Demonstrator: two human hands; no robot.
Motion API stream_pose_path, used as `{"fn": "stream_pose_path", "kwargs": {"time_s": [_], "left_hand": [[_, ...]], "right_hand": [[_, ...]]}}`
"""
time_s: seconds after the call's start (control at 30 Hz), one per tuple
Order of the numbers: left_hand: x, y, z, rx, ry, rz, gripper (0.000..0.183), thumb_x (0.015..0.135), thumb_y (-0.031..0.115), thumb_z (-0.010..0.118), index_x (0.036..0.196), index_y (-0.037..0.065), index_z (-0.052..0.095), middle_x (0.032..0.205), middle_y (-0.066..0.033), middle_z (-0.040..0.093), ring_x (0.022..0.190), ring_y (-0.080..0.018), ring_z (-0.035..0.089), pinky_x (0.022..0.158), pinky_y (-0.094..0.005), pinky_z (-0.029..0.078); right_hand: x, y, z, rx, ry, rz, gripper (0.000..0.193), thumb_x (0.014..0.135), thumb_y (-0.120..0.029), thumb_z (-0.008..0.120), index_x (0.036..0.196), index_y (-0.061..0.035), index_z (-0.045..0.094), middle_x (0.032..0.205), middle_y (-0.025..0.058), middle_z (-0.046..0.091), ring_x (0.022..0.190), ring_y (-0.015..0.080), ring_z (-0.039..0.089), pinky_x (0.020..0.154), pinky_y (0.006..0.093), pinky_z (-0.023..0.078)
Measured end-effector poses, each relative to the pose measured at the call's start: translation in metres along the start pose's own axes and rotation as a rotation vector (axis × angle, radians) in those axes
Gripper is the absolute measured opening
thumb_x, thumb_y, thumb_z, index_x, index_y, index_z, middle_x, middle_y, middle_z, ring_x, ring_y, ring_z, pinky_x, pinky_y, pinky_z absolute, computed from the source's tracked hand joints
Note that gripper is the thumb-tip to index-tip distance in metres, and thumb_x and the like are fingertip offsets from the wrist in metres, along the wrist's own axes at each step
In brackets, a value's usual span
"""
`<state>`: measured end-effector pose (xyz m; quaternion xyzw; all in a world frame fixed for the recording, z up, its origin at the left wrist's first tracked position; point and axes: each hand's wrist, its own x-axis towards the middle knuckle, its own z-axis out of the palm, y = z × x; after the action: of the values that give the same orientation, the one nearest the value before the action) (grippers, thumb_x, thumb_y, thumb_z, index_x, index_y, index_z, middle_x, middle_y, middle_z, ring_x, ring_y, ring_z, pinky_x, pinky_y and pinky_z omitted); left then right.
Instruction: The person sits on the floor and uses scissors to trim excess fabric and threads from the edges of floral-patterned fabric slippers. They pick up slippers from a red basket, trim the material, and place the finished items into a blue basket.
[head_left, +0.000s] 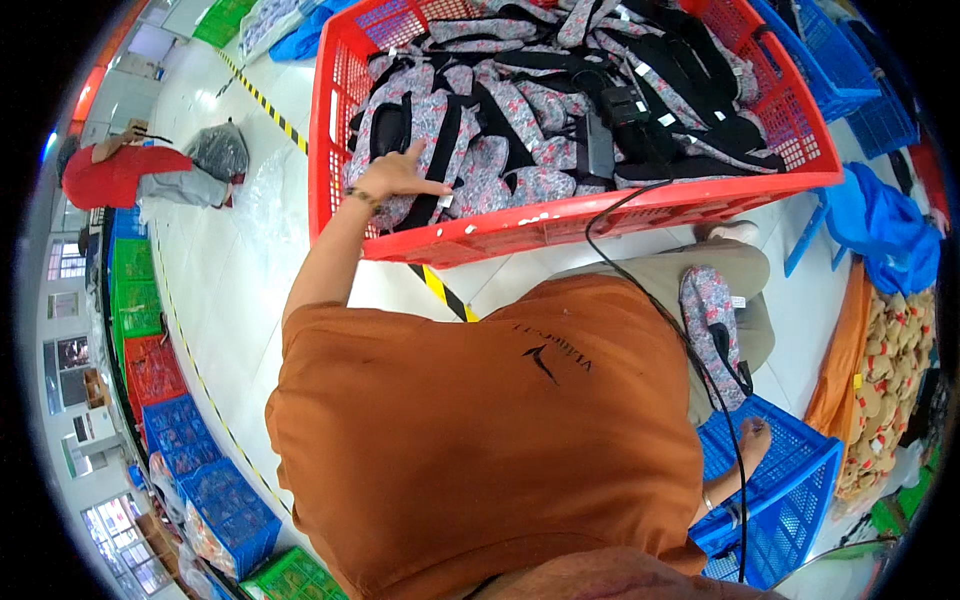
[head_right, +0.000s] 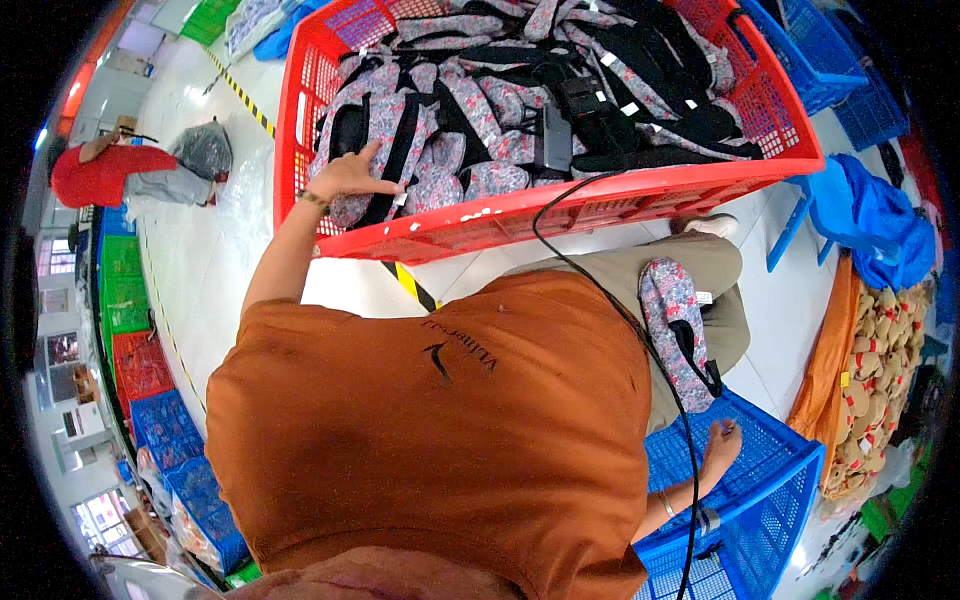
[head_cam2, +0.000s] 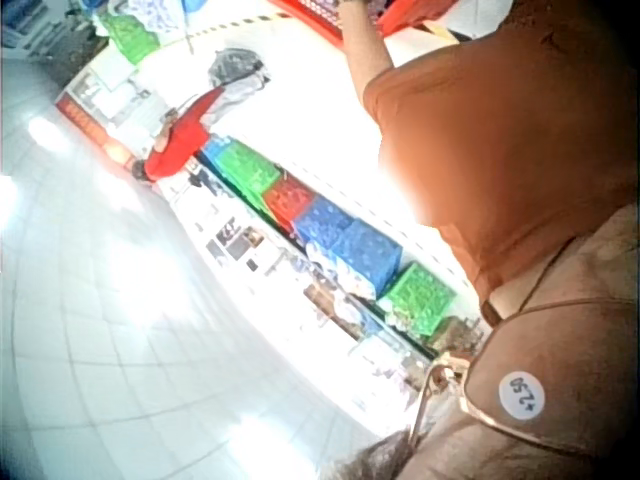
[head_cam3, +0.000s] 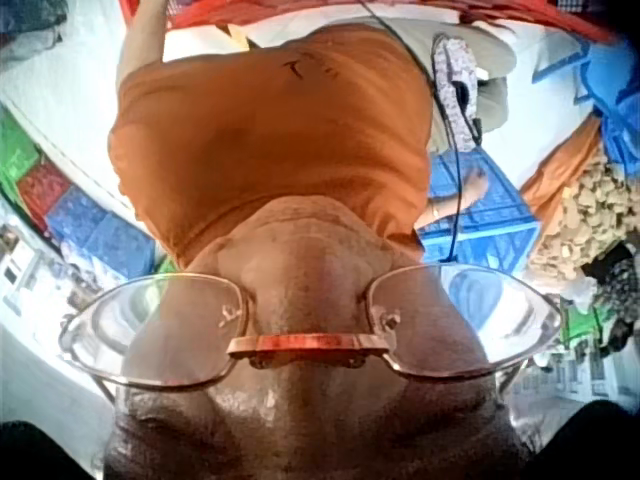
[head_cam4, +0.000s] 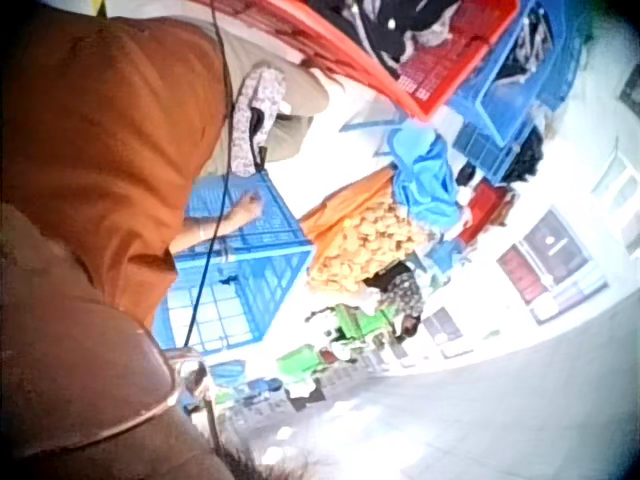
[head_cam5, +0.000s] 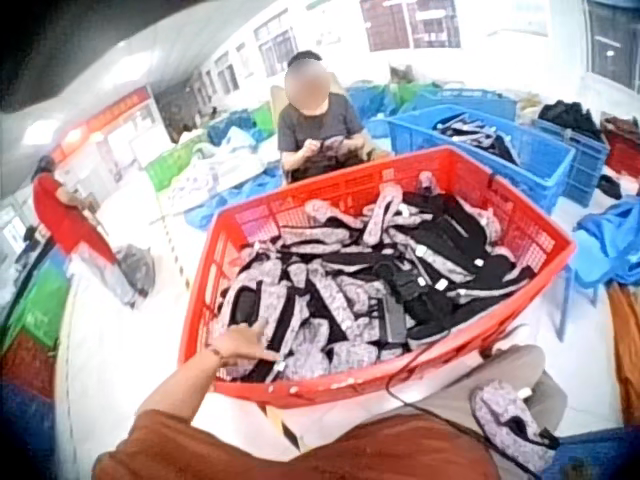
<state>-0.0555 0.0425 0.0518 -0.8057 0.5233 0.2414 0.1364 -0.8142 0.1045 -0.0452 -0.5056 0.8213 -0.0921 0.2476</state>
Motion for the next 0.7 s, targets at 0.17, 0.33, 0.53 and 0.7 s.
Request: {"fn": "stream_pose_path", "kwargs": {"time_s": [0.17,0.33,0.53,0.7], "left_hand": [[0.025,0.017,0.050,0.108,0.137,-0.352,0.122,0.049,0.058,0.077,0.143,0.022,0.009,0.120,-0.0276,0.049,0.111,-0.0389,0.050,0.086,-0.0509,0.043],[0.043,-0.001,0.050,-0.036,0.316,-0.324,0.097,0.056,0.044,0.073,0.136,0.015,0.027,0.114,-0.0244,0.055,0.102,-0.0384,0.057,0.083,-0.0462,0.047],[0.063,-0.065,-0.006,-0.471,0.555,0.023,0.064,0.057,0.029,0.070,0.111,0.000,0.052,0.096,-0.0197,0.061,0.088,-0.0294,0.060,0.077,-0.0375,0.047],[-0.031,0.027,-0.097,-0.708,0.537,0.487,0.066,0.056,0.014,0.067,0.119,0.000,0.049,0.096,-0.0094,0.061,0.080,-0.0177,0.059,0.074,-0.0290,0.047]], "right_hand": [[0.020,-0.061,0.012,0.173,0.217,-0.242,0.030,0.085,-0.019,0.060,0.104,0.0037,0.058,0.083,0.0145,0.063,0.073,0.0183,0.059,0.065,0.0306,0.047],[0.019,-0.092,0.036,0.111,0.285,-0.274,0.030,0.084,-0.022,0.061,0.103,0.0015,0.059,0.080,0.0170,0.064,0.072,0.0246,0.062,0.065,0.0335,0.047],[0.009,-0.087,0.046,0.101,0.288,-0.333,0.030,0.084,-0.023,0.059,0.101,0.0008,0.059,0.085,0.0211,0.064,0.076,0.0334,0.063,0.065,0.0395,0.047],[0.017,-0.095,0.055,0.145,0.324,-0.274,0.028,0.083,-0.027,0.058,0.093,-0.0010,0.058,0.088,0.0220,0.062,0.081,0.0383,0.060,0.067,0.0405,0.048]]}}
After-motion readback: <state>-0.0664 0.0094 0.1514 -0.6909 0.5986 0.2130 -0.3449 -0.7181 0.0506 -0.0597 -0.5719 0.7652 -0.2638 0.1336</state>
